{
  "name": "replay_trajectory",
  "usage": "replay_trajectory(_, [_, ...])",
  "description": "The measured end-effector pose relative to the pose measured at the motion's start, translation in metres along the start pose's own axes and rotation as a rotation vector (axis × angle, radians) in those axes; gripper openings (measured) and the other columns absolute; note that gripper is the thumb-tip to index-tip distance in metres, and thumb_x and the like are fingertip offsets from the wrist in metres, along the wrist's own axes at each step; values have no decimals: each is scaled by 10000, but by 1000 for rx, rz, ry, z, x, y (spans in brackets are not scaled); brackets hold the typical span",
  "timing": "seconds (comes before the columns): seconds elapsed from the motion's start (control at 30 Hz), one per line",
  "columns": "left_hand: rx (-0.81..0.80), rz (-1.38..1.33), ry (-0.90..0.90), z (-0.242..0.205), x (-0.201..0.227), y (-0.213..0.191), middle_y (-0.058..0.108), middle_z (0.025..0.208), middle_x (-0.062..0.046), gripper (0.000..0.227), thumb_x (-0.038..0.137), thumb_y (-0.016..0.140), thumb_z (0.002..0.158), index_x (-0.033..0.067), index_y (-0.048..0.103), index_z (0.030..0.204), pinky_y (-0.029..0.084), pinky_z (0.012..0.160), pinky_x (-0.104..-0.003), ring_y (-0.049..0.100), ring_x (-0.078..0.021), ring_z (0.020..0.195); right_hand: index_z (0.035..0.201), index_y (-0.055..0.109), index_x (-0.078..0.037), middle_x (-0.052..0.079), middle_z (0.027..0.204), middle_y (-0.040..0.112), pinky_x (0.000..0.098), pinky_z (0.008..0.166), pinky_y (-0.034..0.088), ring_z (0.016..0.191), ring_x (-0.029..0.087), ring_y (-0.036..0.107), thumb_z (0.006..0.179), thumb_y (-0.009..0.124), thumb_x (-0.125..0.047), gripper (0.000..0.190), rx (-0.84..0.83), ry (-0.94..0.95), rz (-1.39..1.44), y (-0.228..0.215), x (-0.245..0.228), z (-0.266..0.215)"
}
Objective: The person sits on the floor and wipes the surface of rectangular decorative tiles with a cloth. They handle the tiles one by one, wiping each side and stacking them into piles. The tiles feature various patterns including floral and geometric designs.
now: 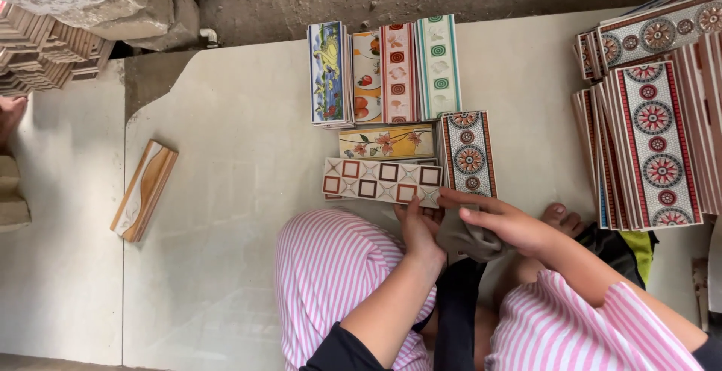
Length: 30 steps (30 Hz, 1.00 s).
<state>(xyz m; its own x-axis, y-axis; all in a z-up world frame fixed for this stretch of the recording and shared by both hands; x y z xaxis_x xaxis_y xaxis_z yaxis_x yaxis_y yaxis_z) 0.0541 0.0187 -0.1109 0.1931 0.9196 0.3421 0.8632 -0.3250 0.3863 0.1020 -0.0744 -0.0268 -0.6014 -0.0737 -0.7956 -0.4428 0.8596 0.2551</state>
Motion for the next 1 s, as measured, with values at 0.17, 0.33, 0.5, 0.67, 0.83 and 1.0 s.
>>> replay_trajectory(0.17, [-16,47,27,15,-1,-3,379,1161,-91,586,180,482,882,302,154,1351,403,890,-341,422,-216,1005,1258,459,-67,193,1161,578,381,877,394,1100,214,482,756,483,-301,554,-54,6,143,16,-32,-21])
replay_trajectory(0.33, [27,193,23,18,-3,-8,335,1107,-95,624,165,487,857,311,139,1354,404,887,-315,376,-203,985,1245,475,-30,227,1064,613,378,825,422,1041,221,516,786,436,-264,517,-20,-4,192,5,-23,-21])
replay_trajectory(0.5, [23,221,-8,-4,11,13,307,1219,-129,579,198,437,887,301,121,1361,380,939,-379,437,-241,1053,1244,456,1,245,1089,593,381,784,435,1003,237,532,785,433,-240,519,5,-19,276,2,-20,-25])
replay_trajectory(0.67, [89,155,50,35,0,-18,289,1203,-129,506,219,418,905,365,149,1308,407,928,-423,484,-280,1000,1267,424,-9,263,1099,576,390,778,434,1025,265,525,800,394,-246,524,-12,-29,308,3,-23,-30])
replay_trajectory(0.83, [96,169,43,49,-9,-32,304,1175,-124,468,180,397,910,381,191,1279,427,919,-433,512,-293,992,1277,405,-4,261,1104,566,392,765,436,1003,250,525,808,381,-237,524,-6,-32,332,1,-14,-30])
replay_trajectory(1.0, [24,173,27,46,-6,-25,334,1231,-139,537,157,444,874,330,187,1313,386,950,-416,512,-299,1058,1291,381,-3,259,1184,518,403,796,408,1044,260,494,815,366,-211,520,20,-14,333,-1,-9,-30])
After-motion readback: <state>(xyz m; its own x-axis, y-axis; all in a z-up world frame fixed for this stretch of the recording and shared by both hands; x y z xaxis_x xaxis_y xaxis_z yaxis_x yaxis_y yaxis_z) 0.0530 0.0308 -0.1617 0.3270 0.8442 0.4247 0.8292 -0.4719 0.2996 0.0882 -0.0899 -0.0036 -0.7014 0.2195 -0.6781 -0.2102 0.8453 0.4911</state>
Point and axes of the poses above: each hand's wrist, its own z-axis towards the middle knuckle, its own y-axis out of the palm, x = y × z, the point moved 9 cm from there along z, towards the middle knuckle
